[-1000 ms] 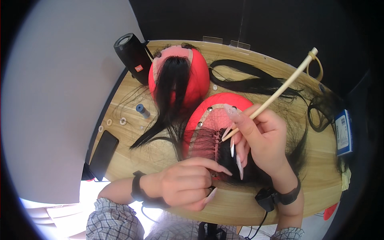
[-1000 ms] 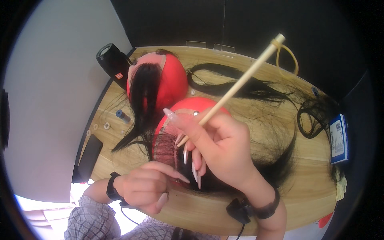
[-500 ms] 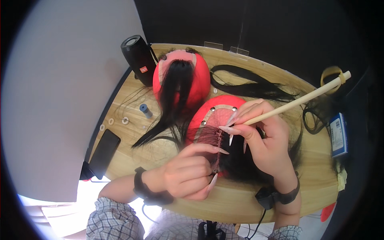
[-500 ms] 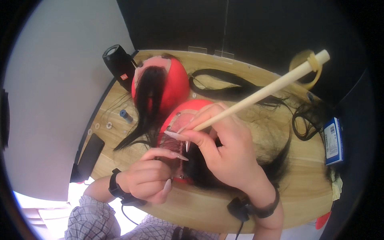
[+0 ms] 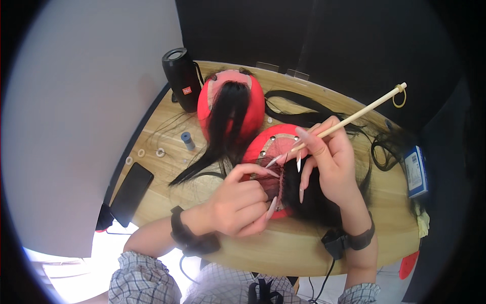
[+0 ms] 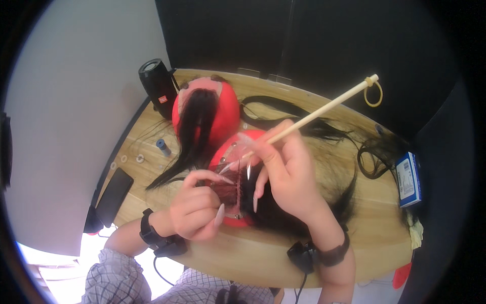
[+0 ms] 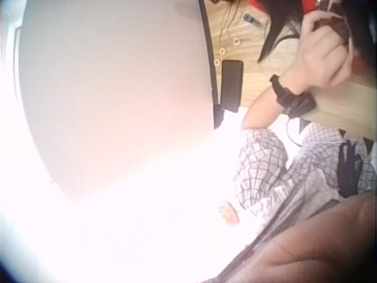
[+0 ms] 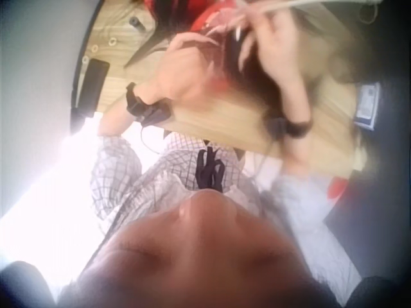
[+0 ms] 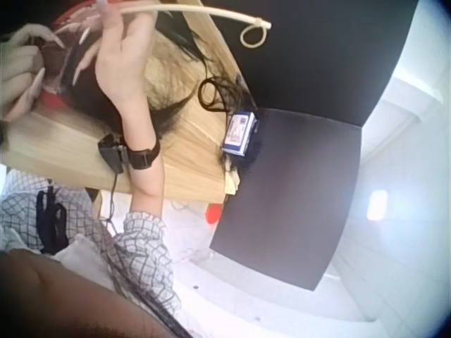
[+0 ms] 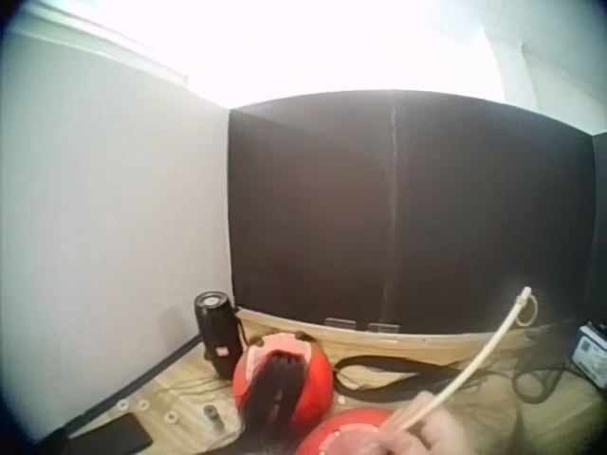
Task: The recorder is sewing hair extensions onto a wig cap on a mannequin head using a needle and thread.
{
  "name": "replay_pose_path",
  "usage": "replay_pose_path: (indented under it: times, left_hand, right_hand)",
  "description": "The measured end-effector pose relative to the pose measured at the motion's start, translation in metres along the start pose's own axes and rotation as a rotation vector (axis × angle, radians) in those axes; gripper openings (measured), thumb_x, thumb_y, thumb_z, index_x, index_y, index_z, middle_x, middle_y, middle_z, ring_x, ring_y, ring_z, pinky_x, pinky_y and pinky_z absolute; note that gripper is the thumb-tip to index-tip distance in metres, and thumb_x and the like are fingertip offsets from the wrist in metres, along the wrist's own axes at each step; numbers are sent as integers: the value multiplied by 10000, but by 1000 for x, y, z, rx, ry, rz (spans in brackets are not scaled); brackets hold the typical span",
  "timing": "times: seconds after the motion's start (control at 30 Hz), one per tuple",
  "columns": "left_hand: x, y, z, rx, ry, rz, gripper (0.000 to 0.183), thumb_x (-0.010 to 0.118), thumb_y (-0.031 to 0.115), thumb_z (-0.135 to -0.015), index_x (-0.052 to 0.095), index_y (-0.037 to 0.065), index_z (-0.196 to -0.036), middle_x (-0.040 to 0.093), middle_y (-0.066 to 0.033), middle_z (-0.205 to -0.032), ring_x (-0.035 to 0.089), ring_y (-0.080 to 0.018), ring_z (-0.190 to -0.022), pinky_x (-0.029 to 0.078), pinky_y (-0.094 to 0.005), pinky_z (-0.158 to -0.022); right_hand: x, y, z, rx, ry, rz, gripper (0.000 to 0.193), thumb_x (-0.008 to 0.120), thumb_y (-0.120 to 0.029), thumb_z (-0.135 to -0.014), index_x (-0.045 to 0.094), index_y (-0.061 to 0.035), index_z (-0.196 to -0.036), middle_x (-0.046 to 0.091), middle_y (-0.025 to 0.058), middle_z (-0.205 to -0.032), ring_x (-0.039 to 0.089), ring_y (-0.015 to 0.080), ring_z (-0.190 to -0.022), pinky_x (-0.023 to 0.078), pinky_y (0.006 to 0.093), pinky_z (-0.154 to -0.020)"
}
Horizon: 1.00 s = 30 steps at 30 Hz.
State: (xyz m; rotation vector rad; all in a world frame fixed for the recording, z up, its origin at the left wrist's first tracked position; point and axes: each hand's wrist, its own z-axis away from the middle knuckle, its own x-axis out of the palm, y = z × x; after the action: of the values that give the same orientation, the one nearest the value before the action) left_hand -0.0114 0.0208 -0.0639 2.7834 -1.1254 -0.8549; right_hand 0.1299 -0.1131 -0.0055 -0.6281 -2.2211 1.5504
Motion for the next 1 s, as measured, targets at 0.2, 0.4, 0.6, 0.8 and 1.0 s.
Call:
replay_pose_path:
  times: [0.2, 0.4, 0.6, 0.8, 1.0]
  left_hand:
    - [-9, -2, -6, 24, 38, -143, 156, 600, -70, -684, 506, 29, -608, 487, -56, -612, 494, -192, -526, 495, -457, -826]
    - [-23, -7, -17, -1, 66, -212, 152, 584, -106, -688, 511, 4, -612, 499, -73, -616, 506, -207, -531, 514, -430, -783]
    - [-42, -22, -12, -267, 138, -130, 161, 538, -37, -833, 543, -28, -672, 525, -100, -645, 547, -216, -644, 495, -419, -853]
    - [-81, -25, -39, -640, 525, 200, 395, 365, 156, -984, 459, 18, -627, 467, -60, -585, 510, -156, -582, 415, -467, -1022]
    - [-75, -14, -65, -385, 13, 608, 393, 399, 91, -983, 525, -14, -626, 523, -58, -589, 524, -151, -577, 427, -447, -1022]
  right_hand:
    - [6, -16, -4, -5, 76, -36, 128, 474, -110, -989, 425, 6, -969, 586, 122, -793, 679, 195, -728, 545, 233, -485]
    - [-2, -34, -14, -114, 126, -62, 167, 489, -157, -992, 451, 0, -948, 569, 100, -740, 672, 223, -686, 578, 291, -541]
    - [-6, -51, -16, -233, 97, -89, 185, 456, -183, -1008, 460, -10, -941, 567, 96, -752, 679, 252, -731, 576, 335, -634]
    - [-3, -69, -15, -314, 91, -21, 195, 456, -187, -1009, 477, -1, -953, 591, 118, -821, 675, 244, -742, 575, 343, -662]
    - [10, -80, -21, -413, 44, 28, 195, 460, -180, -1007, 494, 9, -975, 599, 129, -842, 673, 241, -758, 579, 361, -691]
